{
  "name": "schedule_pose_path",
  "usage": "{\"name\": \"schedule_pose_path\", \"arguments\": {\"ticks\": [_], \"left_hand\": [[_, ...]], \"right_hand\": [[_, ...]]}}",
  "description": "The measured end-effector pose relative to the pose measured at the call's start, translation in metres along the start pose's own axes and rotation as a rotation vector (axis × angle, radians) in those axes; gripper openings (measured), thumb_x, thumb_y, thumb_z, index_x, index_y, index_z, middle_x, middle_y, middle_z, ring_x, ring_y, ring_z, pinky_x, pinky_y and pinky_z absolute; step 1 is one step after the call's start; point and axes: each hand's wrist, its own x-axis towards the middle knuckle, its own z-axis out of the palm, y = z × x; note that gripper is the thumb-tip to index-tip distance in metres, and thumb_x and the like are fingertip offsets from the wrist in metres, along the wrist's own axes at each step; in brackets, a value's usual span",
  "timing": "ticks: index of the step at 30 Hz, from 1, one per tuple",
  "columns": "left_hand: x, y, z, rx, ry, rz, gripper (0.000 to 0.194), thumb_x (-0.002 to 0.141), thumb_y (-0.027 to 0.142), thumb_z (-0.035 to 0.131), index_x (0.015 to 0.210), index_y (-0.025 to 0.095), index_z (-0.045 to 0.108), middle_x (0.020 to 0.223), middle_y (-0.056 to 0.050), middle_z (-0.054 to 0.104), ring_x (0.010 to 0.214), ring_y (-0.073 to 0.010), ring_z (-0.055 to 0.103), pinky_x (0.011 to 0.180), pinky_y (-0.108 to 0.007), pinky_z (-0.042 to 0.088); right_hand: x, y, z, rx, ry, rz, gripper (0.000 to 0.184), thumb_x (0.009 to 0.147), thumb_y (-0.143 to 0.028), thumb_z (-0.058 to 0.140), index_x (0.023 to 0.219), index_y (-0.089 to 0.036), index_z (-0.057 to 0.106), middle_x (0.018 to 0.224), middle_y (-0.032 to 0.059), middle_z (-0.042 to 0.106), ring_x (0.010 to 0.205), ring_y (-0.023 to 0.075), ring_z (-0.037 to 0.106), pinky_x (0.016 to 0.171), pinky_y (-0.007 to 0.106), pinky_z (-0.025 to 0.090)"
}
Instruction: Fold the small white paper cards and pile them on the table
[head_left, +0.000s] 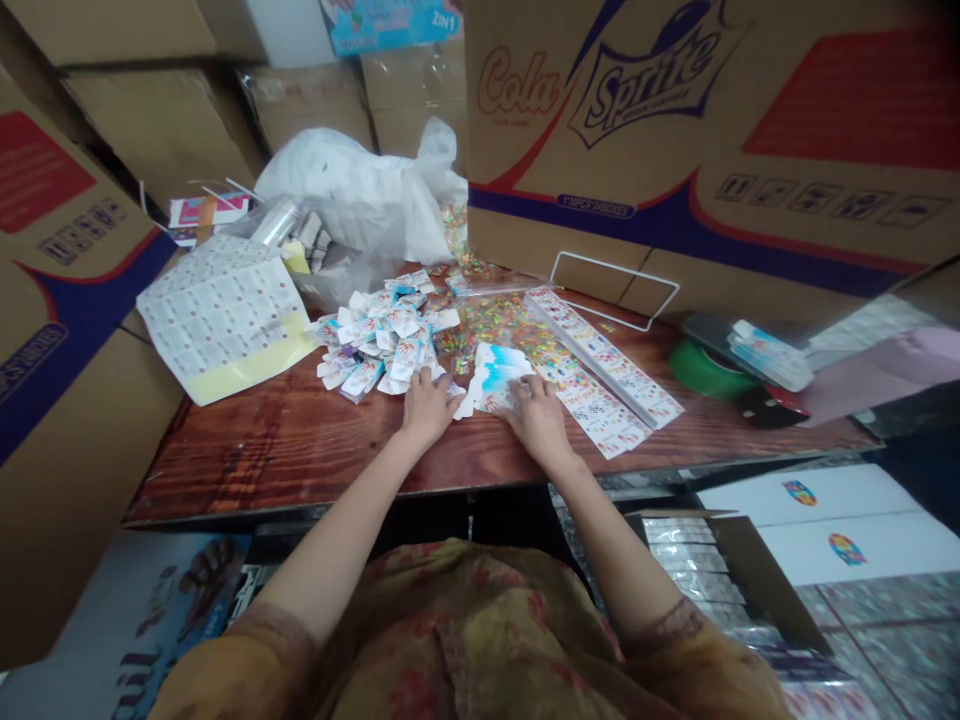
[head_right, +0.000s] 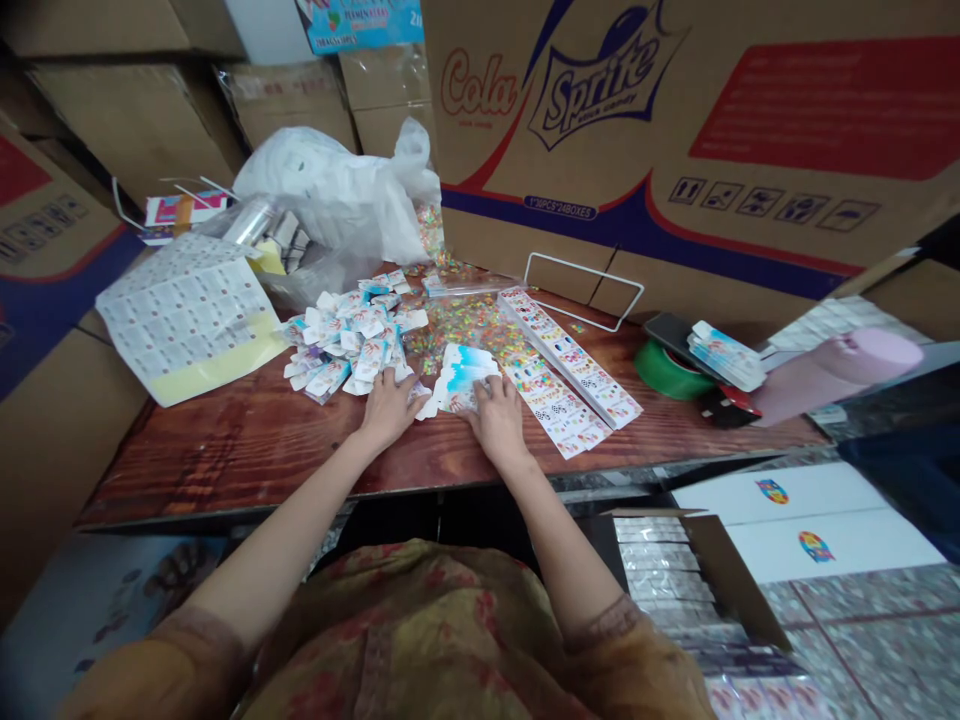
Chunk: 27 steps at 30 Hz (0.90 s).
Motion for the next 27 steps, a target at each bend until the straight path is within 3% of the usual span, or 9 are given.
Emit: {"name": "schedule_pose_path", "arguments": {"ticks": [6,11,14,17,20,22,24,27], "left_hand": [[-0.015,0.001,-0.010,-0.054,-0.140,0.013,0.048,0.087,0.050,0.047,0.120,0.017,0.055,0.125,-0.018,0.041,0.109,-0.0336,0.049,0.085,-0.042,0.045],[-0.042,0.012,-0.012,-0.115,-0.131,-0.013,0.044,0.088,0.052,0.044,0.115,0.020,0.056,0.116,-0.014,0.042,0.105,-0.0293,0.053,0.080,-0.038,0.048],[-0.055,0.017,-0.009,-0.202,-0.121,-0.004,0.041,0.090,0.050,0.043,0.115,0.021,0.057,0.112,-0.011,0.043,0.096,-0.0252,0.057,0.078,-0.036,0.048],[-0.062,0.020,-0.008,-0.244,-0.055,-0.009,0.040,0.090,0.047,0.043,0.114,0.019,0.058,0.108,-0.011,0.047,0.096,-0.0264,0.056,0.078,-0.037,0.048],[-0.064,0.027,-0.011,-0.278,0.107,-0.018,0.038,0.089,0.044,0.047,0.113,0.017,0.059,0.106,-0.013,0.053,0.104,-0.0294,0.051,0.088,-0.043,0.043],[-0.062,0.033,-0.015,-0.400,0.179,-0.025,0.038,0.086,0.043,0.053,0.111,0.016,0.059,0.105,-0.013,0.057,0.103,-0.0281,0.051,0.092,-0.044,0.041],[-0.059,0.040,-0.017,-0.652,0.157,-0.053,0.035,0.087,0.043,0.052,0.106,0.015,0.060,0.097,-0.010,0.061,0.092,-0.0236,0.056,0.085,-0.039,0.045],[-0.057,0.047,-0.021,-1.073,0.036,-0.091,0.034,0.091,0.042,0.041,0.100,0.014,0.059,0.083,-0.005,0.064,0.072,-0.0168,0.058,0.067,-0.029,0.047]], "right_hand": [[-0.003,0.001,0.003,0.013,0.035,-0.026,0.043,0.088,-0.037,0.056,0.121,-0.010,0.057,0.112,0.0195,0.057,0.109,0.0344,0.047,0.095,0.049,0.040],[-0.006,0.000,0.002,0.043,0.094,-0.010,0.043,0.086,-0.036,0.059,0.119,-0.009,0.058,0.119,0.0220,0.053,0.112,0.0350,0.045,0.095,0.050,0.040],[-0.004,0.002,-0.002,0.118,0.137,0.024,0.031,0.086,-0.032,0.059,0.109,-0.013,0.064,0.111,0.0188,0.057,0.105,0.0330,0.049,0.091,0.049,0.043],[-0.003,0.004,-0.006,0.358,0.168,0.125,0.019,0.085,-0.030,0.058,0.094,-0.016,0.067,0.091,0.0121,0.064,0.089,0.0272,0.057,0.084,0.044,0.047],[-0.004,-0.001,-0.010,0.795,0.188,0.322,0.023,0.077,-0.040,0.065,0.083,-0.018,0.064,0.075,0.0046,0.065,0.068,0.0197,0.059,0.068,0.035,0.050],[-0.007,-0.011,-0.014,1.101,0.167,0.406,0.030,0.070,-0.044,0.071,0.081,-0.018,0.061,0.070,0.0011,0.064,0.062,0.0168,0.059,0.062,0.032,0.050],[-0.012,-0.023,-0.020,1.291,0.107,0.408,0.032,0.068,-0.044,0.073,0.080,-0.019,0.059,0.070,0.0002,0.064,0.062,0.0160,0.060,0.062,0.031,0.051],[-0.021,-0.040,-0.033,1.199,0.119,0.310,0.030,0.074,-0.042,0.070,0.091,-0.020,0.060,0.076,0.0022,0.064,0.065,0.0169,0.060,0.065,0.034,0.051]]}}
